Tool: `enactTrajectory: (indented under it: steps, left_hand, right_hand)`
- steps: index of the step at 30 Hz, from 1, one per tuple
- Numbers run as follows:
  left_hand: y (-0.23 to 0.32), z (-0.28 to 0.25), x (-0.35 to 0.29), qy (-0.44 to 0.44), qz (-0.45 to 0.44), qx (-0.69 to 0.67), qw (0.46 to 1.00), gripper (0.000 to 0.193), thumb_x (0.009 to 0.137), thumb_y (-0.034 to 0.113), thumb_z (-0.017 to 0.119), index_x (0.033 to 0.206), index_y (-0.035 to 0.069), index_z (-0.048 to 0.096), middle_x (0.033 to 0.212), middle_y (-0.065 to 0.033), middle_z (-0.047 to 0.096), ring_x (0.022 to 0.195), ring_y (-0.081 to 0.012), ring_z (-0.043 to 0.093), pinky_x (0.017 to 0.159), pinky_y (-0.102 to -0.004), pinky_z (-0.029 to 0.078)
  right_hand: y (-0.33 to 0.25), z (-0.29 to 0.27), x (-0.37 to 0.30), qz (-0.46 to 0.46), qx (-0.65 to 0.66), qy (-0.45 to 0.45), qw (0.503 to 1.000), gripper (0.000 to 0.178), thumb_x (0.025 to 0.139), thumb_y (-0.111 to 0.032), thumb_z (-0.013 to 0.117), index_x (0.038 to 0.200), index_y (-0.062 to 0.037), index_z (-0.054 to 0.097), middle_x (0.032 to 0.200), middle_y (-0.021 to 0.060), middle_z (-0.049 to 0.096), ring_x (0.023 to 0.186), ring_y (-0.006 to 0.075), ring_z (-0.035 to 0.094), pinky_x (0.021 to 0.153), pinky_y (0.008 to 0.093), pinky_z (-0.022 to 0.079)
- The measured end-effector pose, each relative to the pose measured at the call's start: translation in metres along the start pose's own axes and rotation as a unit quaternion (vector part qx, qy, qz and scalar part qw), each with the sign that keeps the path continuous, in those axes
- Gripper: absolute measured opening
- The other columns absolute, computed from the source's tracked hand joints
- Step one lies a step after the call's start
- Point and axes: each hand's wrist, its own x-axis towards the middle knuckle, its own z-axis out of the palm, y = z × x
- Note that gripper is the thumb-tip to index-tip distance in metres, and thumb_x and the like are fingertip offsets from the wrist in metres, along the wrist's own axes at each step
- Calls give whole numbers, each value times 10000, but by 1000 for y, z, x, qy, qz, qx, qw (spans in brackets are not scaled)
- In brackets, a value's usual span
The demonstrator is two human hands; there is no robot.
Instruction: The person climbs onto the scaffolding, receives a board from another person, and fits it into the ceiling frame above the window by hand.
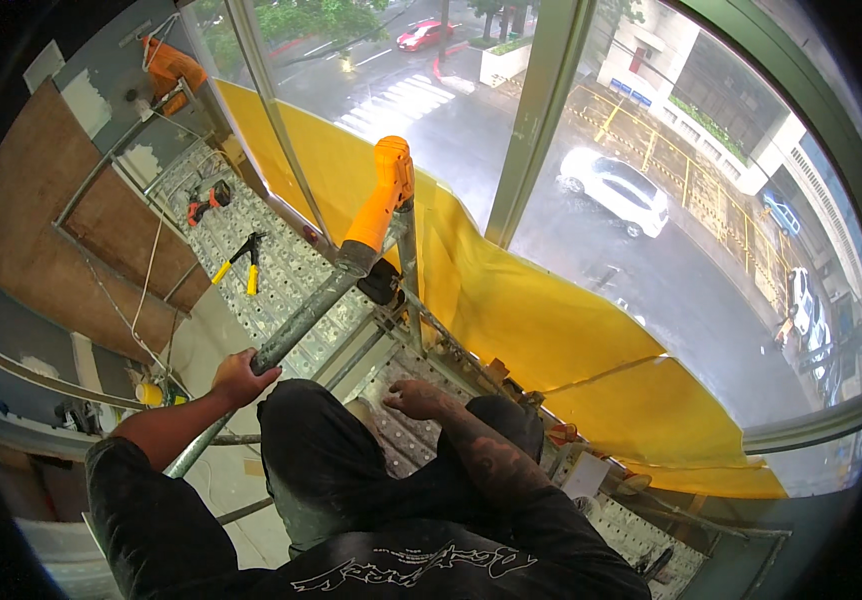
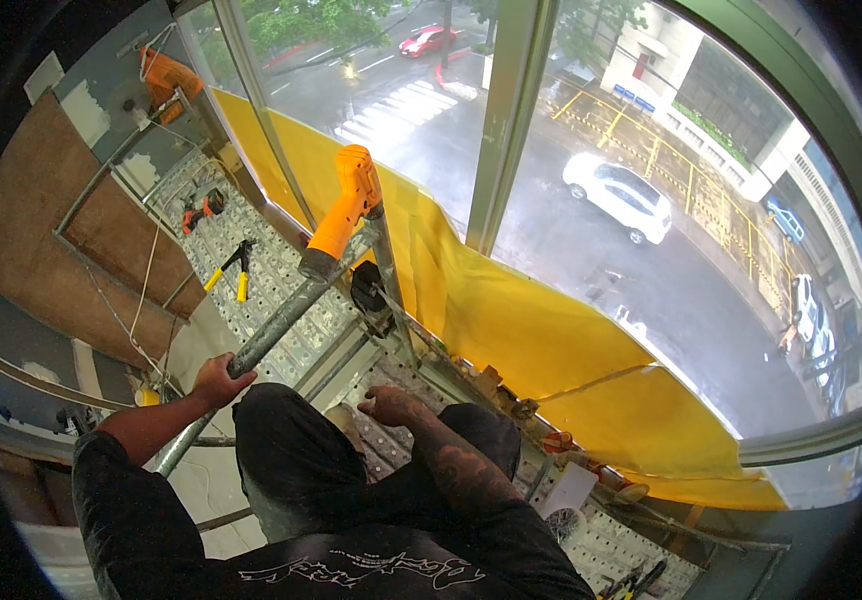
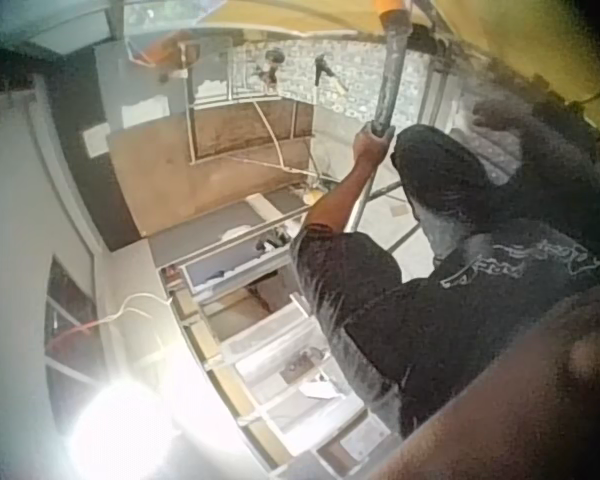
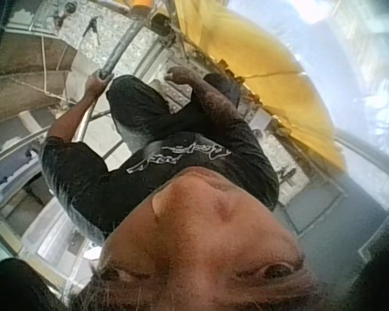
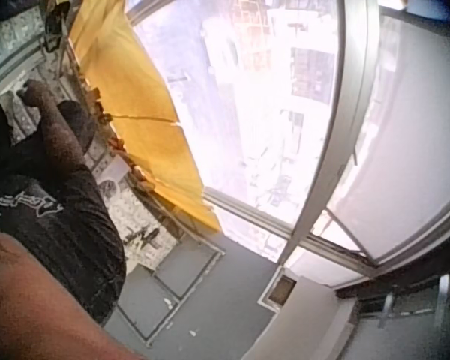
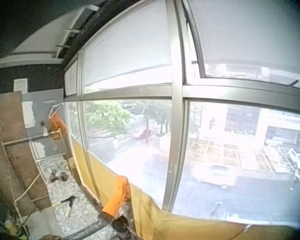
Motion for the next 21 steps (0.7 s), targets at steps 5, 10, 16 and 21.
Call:
enactTrajectory:
  steps: [5, 10, 16, 21]
  left_hand:
    - [1, 0, 0, -1, 7, -4, 1000, 599, 789, 588, 724, 923, 9, 645, 804, -219, 686, 800, -406, 686, 723, -494, 528]
    - [2, -1, 0, 1, 3, -5, 1000, 612, 786, 603, 717, 918, 10, 642, 803, -218, 686, 802, -408, 685, 723, -498, 525]
    - [3, -1, -3, 14, -2, 4, 1000, 627, 782, 610, 715, 948, 9, 655, 828, -221, 693, 829, -408, 688, 742, -496, 529]
    - [3, 0, -2, 28, -3, 18, 999, 667, 773, 623, 714, 1019, 4, 677, 873, -232, 703, 860, -408, 691, 772, -489, 535]
  right_hand:
    - [1, 1, 1, -17, -5, 20, 1000, 597, 975, -496, 574, 1284, 14, 614, 1224, 255, 662, 1179, 416, 608, 1012, 468, 479]
    - [1, 1, 1, -28, -11, 25, 999, 593, 975, -489, 576, 1288, 13, 612, 1203, 258, 671, 1167, 415, 615, 1006, 473, 482]
    - [-3, -1, 0, -28, -19, 19, 999, 582, 975, -478, 571, 1300, 4, 606, 1202, 259, 670, 1162, 415, 617, 1004, 470, 483]
    - [-2, -1, 1, -20, -7, 21, 1000, 573, 973, -481, 568, 1292, -7, 613, 1183, 250, 678, 1150, 414, 621, 998, 471, 484]
